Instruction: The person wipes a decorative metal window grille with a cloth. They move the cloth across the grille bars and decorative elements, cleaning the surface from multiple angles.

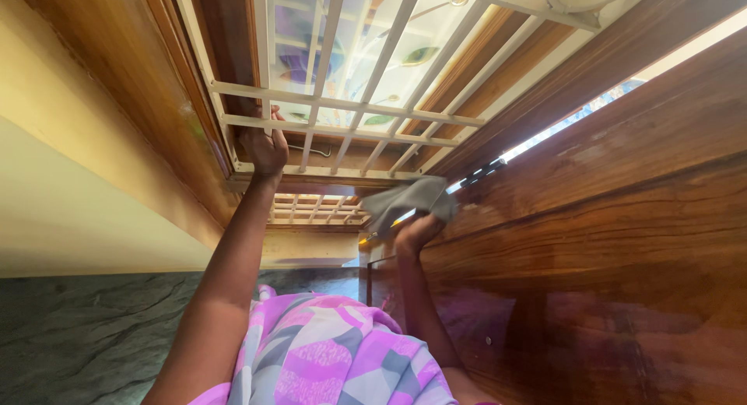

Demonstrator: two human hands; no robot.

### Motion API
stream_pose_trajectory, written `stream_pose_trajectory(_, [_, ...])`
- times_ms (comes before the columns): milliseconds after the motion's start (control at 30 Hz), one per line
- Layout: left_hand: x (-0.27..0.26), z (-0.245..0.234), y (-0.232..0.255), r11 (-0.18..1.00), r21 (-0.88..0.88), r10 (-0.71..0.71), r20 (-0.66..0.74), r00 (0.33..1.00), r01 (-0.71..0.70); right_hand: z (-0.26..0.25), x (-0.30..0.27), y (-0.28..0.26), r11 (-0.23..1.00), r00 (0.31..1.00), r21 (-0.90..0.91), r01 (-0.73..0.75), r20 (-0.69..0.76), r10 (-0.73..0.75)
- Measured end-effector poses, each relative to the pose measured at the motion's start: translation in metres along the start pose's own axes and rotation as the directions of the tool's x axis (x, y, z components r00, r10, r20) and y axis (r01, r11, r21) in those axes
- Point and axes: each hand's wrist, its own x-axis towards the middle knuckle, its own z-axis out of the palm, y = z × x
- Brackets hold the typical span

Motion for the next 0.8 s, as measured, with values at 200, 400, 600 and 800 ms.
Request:
stream_pose_trajectory(200, [-0.003, 0.002, -0.003, 0.998, -0.061, 0.021, -0.015, 1.0, -0.022, 0.059, 0.063, 0.016, 0.108, 0.62, -0.649, 0.753, 0.645, -0.448])
stream_pose_trajectory(400, [-0.005, 0.004, -0.01, 1.0, 0.006, -0.007, -0.017, 1.0, 0.007, 0.089, 0.022, 0.022, 0.493, 0.667, -0.451, 0.744, 0.449, -0.594])
stream_pose_trajectory(600, [-0.003, 0.007, -0.01, 0.989, 0.126, 0.087, -0.063, 0.994, -0.079, 0.094, 0.041, 0.004, 0.743, 0.819, -0.369, 0.558, 0.386, -0.423])
stream_pose_trajectory(800, [-0.002, 0.001, -0.002, 0.997, 0.067, 0.049, -0.043, 0.998, -0.046, 0.088, 0.05, 0.0, 0.737, 0.815, -0.388, 0.552, 0.438, -0.38])
